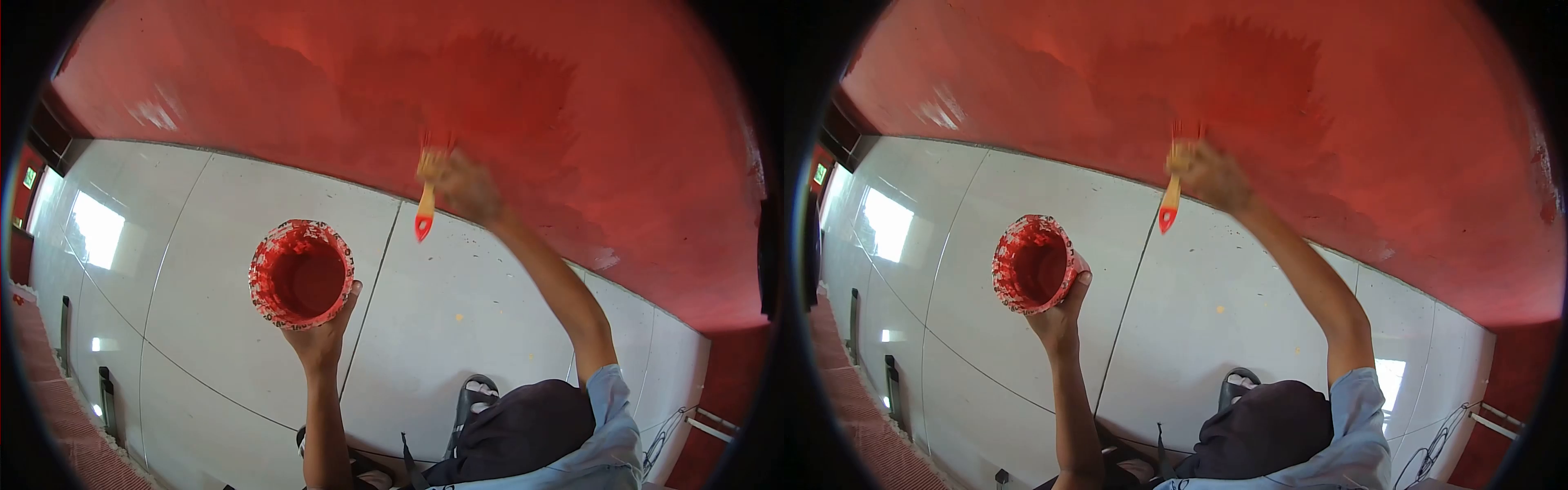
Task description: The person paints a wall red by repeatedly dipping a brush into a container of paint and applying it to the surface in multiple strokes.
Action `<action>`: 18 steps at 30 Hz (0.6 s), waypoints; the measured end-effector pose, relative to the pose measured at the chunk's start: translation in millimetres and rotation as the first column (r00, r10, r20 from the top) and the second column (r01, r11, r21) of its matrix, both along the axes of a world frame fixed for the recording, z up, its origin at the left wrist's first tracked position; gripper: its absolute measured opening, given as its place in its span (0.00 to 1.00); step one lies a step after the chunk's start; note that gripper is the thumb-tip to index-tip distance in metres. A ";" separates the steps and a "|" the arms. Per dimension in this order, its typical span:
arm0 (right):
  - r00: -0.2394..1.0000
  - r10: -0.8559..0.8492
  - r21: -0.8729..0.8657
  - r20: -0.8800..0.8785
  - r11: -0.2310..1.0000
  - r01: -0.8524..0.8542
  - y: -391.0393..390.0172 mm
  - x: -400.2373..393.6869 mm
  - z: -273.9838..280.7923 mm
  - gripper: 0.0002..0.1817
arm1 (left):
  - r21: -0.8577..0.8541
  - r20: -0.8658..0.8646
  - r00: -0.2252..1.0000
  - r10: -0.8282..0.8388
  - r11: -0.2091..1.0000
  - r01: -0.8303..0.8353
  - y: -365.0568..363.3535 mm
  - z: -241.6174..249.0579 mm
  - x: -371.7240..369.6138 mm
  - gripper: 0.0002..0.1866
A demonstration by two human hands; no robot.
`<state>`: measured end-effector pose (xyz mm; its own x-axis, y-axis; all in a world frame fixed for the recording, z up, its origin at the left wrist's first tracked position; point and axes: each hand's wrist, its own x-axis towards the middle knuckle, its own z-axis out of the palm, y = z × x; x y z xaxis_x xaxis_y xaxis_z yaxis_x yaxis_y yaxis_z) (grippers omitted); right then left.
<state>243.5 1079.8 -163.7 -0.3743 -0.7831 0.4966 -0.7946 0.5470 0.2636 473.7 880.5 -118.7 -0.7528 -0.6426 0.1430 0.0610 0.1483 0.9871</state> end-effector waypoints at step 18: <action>0.999 0.046 0.008 0.028 0.999 -0.047 47.7 13.6 6.4 0.14 | -0.007 -0.031 0.996 -0.089 0.996 0.089 29.5 -6.6 -19.4 0.28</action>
<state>257.1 1127.5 -157.3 -0.3510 -0.8040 0.4799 -0.8263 0.5071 0.2452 454.3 910.0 -125.4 -0.8020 -0.5723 0.1709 0.1050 0.1466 0.9836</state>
